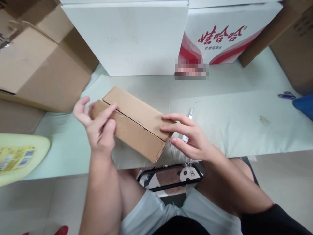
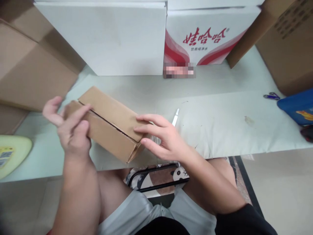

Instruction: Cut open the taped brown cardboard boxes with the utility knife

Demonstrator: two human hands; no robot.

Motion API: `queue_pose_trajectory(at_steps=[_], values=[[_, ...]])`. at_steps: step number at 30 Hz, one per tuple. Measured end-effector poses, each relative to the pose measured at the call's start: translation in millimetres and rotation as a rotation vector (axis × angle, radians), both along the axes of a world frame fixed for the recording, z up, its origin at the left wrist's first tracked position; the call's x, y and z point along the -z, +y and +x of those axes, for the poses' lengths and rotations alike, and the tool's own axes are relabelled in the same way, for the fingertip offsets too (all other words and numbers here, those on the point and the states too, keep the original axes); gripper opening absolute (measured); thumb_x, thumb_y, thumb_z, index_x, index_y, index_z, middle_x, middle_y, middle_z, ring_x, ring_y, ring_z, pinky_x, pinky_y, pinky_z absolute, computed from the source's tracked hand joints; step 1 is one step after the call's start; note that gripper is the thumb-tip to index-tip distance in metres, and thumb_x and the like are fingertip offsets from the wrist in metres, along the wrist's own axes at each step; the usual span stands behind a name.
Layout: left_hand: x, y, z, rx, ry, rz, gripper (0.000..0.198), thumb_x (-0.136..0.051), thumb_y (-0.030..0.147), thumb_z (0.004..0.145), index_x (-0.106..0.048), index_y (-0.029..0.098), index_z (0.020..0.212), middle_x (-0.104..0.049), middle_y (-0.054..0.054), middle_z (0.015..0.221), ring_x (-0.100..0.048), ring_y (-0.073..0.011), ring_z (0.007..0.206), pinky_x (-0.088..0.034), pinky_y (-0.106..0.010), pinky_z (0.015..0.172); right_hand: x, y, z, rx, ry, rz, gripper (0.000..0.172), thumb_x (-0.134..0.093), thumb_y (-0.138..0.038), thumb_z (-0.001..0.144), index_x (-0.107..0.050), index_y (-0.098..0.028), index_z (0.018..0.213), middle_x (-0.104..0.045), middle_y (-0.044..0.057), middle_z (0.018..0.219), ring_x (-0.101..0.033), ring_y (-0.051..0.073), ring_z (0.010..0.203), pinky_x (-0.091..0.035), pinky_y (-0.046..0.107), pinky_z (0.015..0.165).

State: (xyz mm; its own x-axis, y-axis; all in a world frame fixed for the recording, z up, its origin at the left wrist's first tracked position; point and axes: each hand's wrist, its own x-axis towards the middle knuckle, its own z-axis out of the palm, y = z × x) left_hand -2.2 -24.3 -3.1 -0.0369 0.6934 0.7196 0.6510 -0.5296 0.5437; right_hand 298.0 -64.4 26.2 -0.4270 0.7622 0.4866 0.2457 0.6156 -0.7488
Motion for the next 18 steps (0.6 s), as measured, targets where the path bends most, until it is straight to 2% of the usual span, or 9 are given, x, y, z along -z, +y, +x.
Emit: queue_pose_trajectory(at_steps=[3,6,9,12,15,18], values=[[-4.0,0,2,0.069,0.1,-0.009,0.045,-0.056,0.053,0.096,-0.08,0.02,0.114,-0.04,-0.013,0.143,-0.042,-0.0354,0.143,-0.037,-0.055,0.122,0.1,-1,0,-0.017,-0.022,-0.022,0.028,-0.054,-0.035,0.103,-0.067,-0.024,0.126,-0.063,0.012,0.143,-0.062,0.024,0.132,-0.054,0.046,0.111],[-7.2,-1,4,0.052,0.057,-0.008,0.044,-0.056,0.051,0.097,-0.082,0.018,0.111,-0.044,-0.014,0.139,-0.047,-0.0337,0.139,-0.042,-0.054,0.117,3.2,-2,0,0.024,0.001,-0.065,0.043,-0.051,-0.044,0.104,-0.055,-0.026,0.144,-0.054,0.013,0.154,-0.054,0.027,0.142,-0.051,0.05,0.115],[-5.9,-2,2,-0.022,-0.026,-0.015,0.046,-0.058,0.053,0.094,-0.083,0.017,0.106,-0.049,-0.014,0.139,-0.051,-0.0317,0.136,-0.042,-0.051,0.118,9.1,0,2,0.12,0.008,-0.265,0.054,-0.045,-0.053,0.105,-0.045,-0.026,0.152,-0.051,0.015,0.157,-0.057,0.029,0.14,-0.053,0.054,0.111],[-2.9,0,-2,-0.117,-0.177,-0.025,0.051,-0.055,0.054,0.088,-0.082,0.015,0.107,-0.053,-0.014,0.141,-0.051,-0.0309,0.137,-0.04,-0.048,0.12,14.8,3,5,0.201,-0.097,-0.523,0.06,-0.041,-0.062,0.103,-0.047,-0.024,0.15,-0.055,0.016,0.155,-0.06,0.034,0.137,-0.05,0.062,0.112],[-5.4,4,-3,-0.206,-0.469,-0.039,0.053,-0.047,0.051,0.083,-0.081,0.014,0.101,-0.055,-0.013,0.138,-0.054,-0.0311,0.135,-0.04,-0.047,0.12,17.6,5,7,0.11,-0.139,-0.682,0.067,-0.039,-0.065,0.103,-0.043,-0.022,0.154,-0.062,0.017,0.148,-0.061,0.034,0.136,-0.045,0.065,0.116],[-13.6,6,2,-0.243,-0.698,-0.1,0.057,-0.038,0.056,0.081,-0.079,0.018,0.095,-0.055,-0.009,0.137,-0.05,-0.0322,0.138,-0.037,-0.048,0.123,16.7,2,8,-0.041,-0.029,-0.624,0.078,-0.046,-0.07,0.099,-0.033,-0.023,0.16,-0.062,0.018,0.148,-0.058,0.034,0.141,-0.042,0.063,0.12]])
